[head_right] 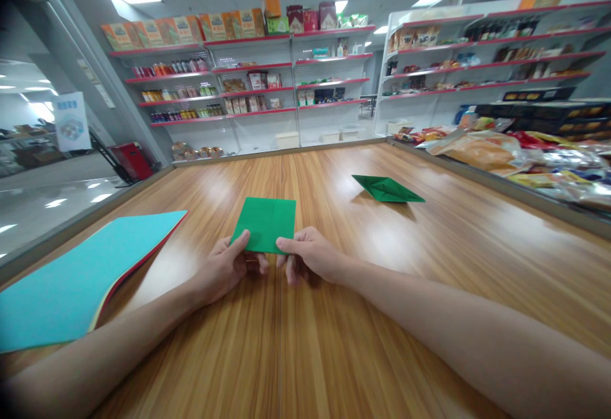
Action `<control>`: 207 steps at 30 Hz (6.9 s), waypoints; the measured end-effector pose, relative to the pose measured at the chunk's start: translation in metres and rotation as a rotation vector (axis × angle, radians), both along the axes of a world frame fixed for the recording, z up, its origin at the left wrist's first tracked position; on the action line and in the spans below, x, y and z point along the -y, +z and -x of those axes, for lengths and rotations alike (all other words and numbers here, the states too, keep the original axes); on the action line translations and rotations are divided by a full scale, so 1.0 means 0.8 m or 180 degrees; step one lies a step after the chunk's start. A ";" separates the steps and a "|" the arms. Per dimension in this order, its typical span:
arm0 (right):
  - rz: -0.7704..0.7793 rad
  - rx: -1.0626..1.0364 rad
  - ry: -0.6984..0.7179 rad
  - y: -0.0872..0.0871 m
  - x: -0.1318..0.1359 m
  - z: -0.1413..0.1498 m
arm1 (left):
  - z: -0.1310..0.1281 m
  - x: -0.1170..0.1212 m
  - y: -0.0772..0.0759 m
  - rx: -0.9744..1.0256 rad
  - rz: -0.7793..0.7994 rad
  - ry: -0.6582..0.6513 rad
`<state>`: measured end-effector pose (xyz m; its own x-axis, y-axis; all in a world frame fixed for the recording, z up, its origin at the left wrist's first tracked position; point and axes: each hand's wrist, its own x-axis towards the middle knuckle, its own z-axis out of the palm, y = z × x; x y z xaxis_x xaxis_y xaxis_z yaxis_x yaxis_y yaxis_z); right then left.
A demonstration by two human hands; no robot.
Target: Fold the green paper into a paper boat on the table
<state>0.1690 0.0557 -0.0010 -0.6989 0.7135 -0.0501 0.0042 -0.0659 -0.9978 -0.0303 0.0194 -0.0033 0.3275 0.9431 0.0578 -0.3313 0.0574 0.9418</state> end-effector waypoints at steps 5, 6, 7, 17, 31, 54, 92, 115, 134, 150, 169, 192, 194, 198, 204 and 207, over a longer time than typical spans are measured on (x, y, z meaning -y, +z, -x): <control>0.0299 -0.0185 0.0491 0.003 0.022 0.009 | -0.003 0.010 0.004 -0.0376 -0.0293 -0.0090; 0.0319 -0.0271 0.0536 0.002 0.026 0.011 | -0.005 0.013 0.005 -0.0607 -0.0408 -0.0242; 0.0295 -0.0324 0.0578 0.001 0.028 0.012 | -0.008 0.015 0.006 -0.0835 -0.0486 -0.0408; 0.0453 -0.0737 0.0117 -0.004 0.019 0.000 | -0.008 0.012 0.008 -0.0558 -0.0056 -0.0997; -0.0203 0.0042 -0.0432 0.005 0.017 0.002 | -0.008 -0.012 0.002 -0.1034 -0.0475 0.1216; -0.0149 -0.0761 -0.1045 -0.003 0.001 -0.004 | -0.016 0.001 0.004 -0.0823 -0.0699 0.0211; -0.0556 0.0479 0.0319 0.000 0.015 -0.017 | -0.002 -0.011 -0.001 0.0116 0.0511 0.0284; -0.0813 0.0029 -0.0831 -0.004 -0.005 -0.021 | -0.002 -0.002 0.000 -0.0691 0.0071 0.0223; -0.3160 0.3091 -0.1433 0.002 0.009 -0.016 | 0.003 0.005 -0.001 -0.4766 -0.2520 -0.0513; -0.2651 0.2977 -0.1039 -0.007 -0.025 -0.029 | 0.001 0.023 0.021 -0.5033 -0.2391 -0.0797; -0.2635 0.2916 -0.1554 -0.014 -0.045 -0.039 | -0.003 0.028 0.027 -0.5208 -0.2226 -0.0800; -0.3491 0.0614 0.1283 0.024 0.007 -0.030 | 0.007 -0.002 0.000 -0.5128 -0.1979 0.0141; -0.3294 0.0556 0.1141 0.018 0.005 -0.030 | 0.008 -0.001 0.001 -0.5187 -0.2049 -0.0046; -0.2937 0.0647 0.0700 0.007 -0.006 -0.034 | 0.011 -0.001 0.005 -0.5254 -0.2136 -0.0261; -0.2854 0.1050 0.0439 0.009 -0.014 -0.036 | 0.013 -0.001 0.004 -0.5300 -0.2120 -0.0315; -0.2805 0.1148 0.0173 0.009 -0.015 -0.034 | 0.013 0.000 0.004 -0.5302 -0.2136 -0.0336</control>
